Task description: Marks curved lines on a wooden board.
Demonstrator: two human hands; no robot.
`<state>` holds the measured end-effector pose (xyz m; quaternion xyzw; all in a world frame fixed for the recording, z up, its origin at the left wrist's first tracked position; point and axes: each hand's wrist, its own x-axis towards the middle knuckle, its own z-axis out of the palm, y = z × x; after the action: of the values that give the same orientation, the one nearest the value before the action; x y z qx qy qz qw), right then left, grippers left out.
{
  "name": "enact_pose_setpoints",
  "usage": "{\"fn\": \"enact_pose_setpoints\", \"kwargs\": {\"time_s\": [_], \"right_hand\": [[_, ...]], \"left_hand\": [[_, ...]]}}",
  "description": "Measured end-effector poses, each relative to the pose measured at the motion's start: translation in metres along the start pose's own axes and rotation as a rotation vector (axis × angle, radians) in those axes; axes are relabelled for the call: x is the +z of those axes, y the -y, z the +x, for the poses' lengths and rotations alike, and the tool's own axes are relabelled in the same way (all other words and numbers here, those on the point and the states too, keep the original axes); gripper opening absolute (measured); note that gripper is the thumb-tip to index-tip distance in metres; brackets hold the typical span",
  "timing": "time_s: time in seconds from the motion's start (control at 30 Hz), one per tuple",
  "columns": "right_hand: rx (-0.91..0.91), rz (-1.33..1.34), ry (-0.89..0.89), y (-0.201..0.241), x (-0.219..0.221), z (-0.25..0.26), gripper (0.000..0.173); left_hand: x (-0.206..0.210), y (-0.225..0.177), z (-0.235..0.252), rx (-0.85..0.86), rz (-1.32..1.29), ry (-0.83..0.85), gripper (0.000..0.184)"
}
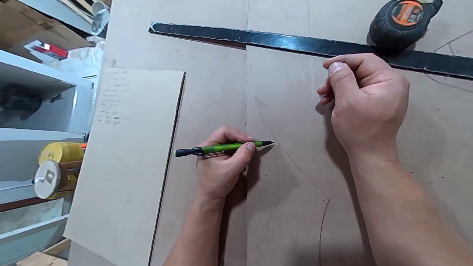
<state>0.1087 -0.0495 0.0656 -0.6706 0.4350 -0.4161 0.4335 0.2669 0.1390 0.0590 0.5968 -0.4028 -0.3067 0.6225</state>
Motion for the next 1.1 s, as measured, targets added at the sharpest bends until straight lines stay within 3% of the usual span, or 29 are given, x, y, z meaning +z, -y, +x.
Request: {"fn": "enact_pose_setpoints", "kwargs": {"time_s": [1.1], "right_hand": [[-0.020, -0.015, 0.021, -0.0020, 0.0003, 0.0029, 0.018]], "left_hand": [[0.0055, 0.0007, -0.0011, 0.023, 0.122, -0.029, 0.005]]}}
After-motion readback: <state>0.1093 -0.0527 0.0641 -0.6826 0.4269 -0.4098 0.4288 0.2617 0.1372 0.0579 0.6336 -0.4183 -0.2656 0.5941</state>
